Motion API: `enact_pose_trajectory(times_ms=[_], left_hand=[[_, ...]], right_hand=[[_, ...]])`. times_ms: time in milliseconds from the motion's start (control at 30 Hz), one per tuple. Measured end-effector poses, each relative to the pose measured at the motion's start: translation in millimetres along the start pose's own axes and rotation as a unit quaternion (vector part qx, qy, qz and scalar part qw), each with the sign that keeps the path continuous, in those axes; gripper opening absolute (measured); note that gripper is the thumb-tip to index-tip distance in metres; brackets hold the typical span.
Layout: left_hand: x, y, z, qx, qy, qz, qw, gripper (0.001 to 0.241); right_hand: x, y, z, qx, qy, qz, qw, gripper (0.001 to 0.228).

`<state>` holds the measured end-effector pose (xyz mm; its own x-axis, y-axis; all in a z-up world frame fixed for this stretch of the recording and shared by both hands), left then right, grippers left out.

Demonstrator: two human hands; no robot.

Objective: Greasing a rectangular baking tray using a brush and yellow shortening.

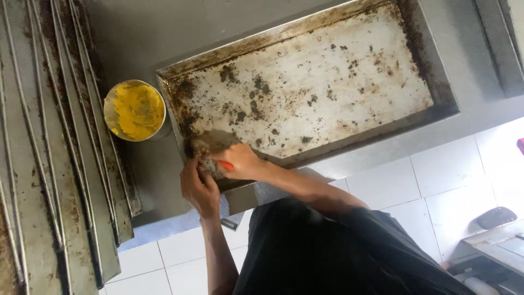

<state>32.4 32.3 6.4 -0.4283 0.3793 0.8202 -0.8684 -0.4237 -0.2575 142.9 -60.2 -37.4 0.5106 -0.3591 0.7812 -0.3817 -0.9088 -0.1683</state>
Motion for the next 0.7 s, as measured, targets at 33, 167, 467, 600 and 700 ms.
enact_pose_trajectory(times_ms=[33, 167, 467, 600, 700], left_hand=[[0, -1, 0, 0.0, 0.0, 0.001, 1.0, 0.031], [-2, -1, -2, 0.01, 0.005, 0.001, 1.0, 0.028], [-3, 1, -3, -0.006, -0.019, 0.002, 1.0, 0.025], [4, -3, 5, -0.003, -0.012, 0.002, 1.0, 0.026], [3, -3, 7, 0.007, -0.002, -0.005, 1.0, 0.026]], right_hand=[[2, -1, 3, 0.001, 0.001, 0.0, 1.0, 0.035], [6, 14, 41, -0.035, -0.158, -0.078, 0.984, 0.034], [181, 161, 139, -0.06, -0.264, 0.054, 0.961, 0.051], [237, 251, 199, -0.388, -0.117, 0.116, 0.907, 0.046], [262, 295, 226, -0.449, -0.098, 0.184, 0.869, 0.039]])
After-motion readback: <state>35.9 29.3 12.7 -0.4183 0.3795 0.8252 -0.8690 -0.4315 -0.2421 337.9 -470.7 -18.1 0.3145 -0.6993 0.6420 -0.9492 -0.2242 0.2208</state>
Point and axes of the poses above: each hand's wrist, its own y-axis away from the middle knuckle, its own x-axis out of the back of the hand, z = x × y, the point moved 5 cm from there along -y, towards the middle knuckle, and after that the axes turned 14 degrees about -z, right-handed, at the moved point
